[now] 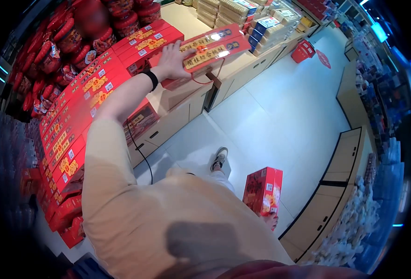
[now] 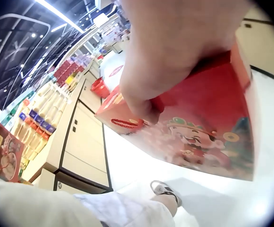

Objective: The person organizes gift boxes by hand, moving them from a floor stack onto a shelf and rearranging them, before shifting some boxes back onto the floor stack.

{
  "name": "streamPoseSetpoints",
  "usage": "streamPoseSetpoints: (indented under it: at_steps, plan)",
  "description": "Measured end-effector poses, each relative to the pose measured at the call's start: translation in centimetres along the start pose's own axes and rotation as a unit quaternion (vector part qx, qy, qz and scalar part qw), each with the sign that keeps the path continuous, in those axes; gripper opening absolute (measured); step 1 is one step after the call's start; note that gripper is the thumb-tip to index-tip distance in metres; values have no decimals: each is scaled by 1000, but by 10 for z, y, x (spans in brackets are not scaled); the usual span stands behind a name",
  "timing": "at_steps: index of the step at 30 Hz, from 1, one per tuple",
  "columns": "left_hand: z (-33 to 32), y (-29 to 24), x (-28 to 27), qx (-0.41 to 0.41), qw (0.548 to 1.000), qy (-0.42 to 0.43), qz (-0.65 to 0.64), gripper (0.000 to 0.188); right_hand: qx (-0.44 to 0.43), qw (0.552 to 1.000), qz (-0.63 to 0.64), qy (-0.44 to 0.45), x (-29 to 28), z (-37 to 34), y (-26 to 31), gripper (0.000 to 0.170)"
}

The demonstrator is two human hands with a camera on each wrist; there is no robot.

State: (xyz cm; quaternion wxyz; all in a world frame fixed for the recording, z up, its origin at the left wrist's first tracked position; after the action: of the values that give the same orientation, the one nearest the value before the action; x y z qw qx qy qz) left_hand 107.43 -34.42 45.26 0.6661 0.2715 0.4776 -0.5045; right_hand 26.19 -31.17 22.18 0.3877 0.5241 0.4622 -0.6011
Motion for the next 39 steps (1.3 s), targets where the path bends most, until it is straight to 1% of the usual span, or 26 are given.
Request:
streamPoseSetpoints:
  at_steps: [2, 4, 6, 7, 9, 10, 12, 14, 15, 16, 18, 21, 23, 24, 26, 27, 30, 31, 33, 34, 35, 36, 37, 39]
  plan:
    - [11, 17, 14, -25, 999, 5, 45, 98, -70, 997, 15, -9, 3, 76, 52, 90]
    - [17, 35, 27, -35, 996, 26, 83, 97, -136, 988, 42, -58, 1, 144, 108, 87]
    - [18, 55, 36, -52, 994, 36, 86, 99, -220, 971, 70, -66, -29, 198, 171, 87]
    - [18, 64, 33, -70, 992, 53, 93, 100, -268, 956, 70, -101, -47, 225, 205, 87]
    - [13, 75, 35, -102, 986, 91, 95, 101, -352, 918, 64, -171, -76, 269, 255, 88]
    - [8, 84, 37, -103, 986, 89, 97, 102, -394, 899, 79, -177, -89, 292, 279, 88]
    - [-8, 104, 44, -108, 986, 82, 97, 103, -494, 832, 134, -212, -148, 312, 332, 84]
    - [-18, 117, 51, -140, 979, 121, 84, 106, -568, 773, 150, -237, -196, 328, 384, 83]
    - [-25, 123, 62, -157, 974, 145, 79, 107, -601, 745, 156, -244, -217, 329, 404, 82]
    - [-29, 130, 73, -170, 968, 168, 73, 108, -623, 727, 163, -239, -238, 330, 428, 79]
    - [-41, 146, 94, -176, 956, 214, 96, 108, -671, 665, 198, -261, -268, 325, 474, 80]
    - [-50, 177, 102, -203, 962, 160, 87, 105, -716, 607, 230, -256, -305, 294, 539, 78]
    - [-56, 186, 102, -217, 963, 143, 75, 105, -751, 569, 237, -238, -321, 275, 575, 79]
    - [-59, 187, 103, -228, 958, 153, 86, 106, -768, 549, 237, -227, -328, 264, 595, 79]
    - [-53, 177, 106, -249, 946, 175, 110, 108, -808, 492, 251, -207, -338, 238, 634, 78]
    - [-55, 173, 112, -259, 947, 148, 118, 109, -825, 471, 244, -197, -343, 220, 650, 78]
    - [-58, 174, 124, -231, 943, 161, 176, 104, -869, 398, 247, -162, -339, 171, 697, 73]
    - [-61, 172, 132, -227, 940, 149, 205, 100, -881, 382, 243, -136, -335, 156, 712, 69]
    - [-65, 170, 145, -215, 933, 118, 262, 93, -898, 358, 231, -112, -324, 126, 735, 68]
    - [-69, 165, 140, -248, 940, 112, 207, 88, -905, 347, 227, -99, -317, 114, 745, 69]
    - [-70, 157, 131, -279, 942, 104, 152, 83, -910, 345, 213, -92, -311, 103, 753, 69]
    - [-71, 153, 121, -309, 941, 95, 98, 78, -917, 325, 217, -83, -303, 94, 764, 70]
    - [-77, 154, 116, -349, 931, 99, 33, 66, -918, 325, 211, -79, -297, 85, 772, 71]
    - [-100, 144, 86, -423, 900, 36, -100, 62, -925, 316, 199, -66, -288, 70, 787, 72]
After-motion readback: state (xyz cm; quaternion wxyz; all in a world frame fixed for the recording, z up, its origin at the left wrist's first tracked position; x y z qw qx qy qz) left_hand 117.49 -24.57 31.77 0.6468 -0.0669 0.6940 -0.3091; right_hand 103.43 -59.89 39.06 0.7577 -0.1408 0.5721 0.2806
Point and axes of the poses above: each hand's wrist, its own z-axis towards the middle knuckle, its own x-axis out of the palm, y = z × x, the point moved 5 cm from there along z, towards the middle knuckle, and after that the axes turned 7 degrees about -y, right-handed, at the moved point
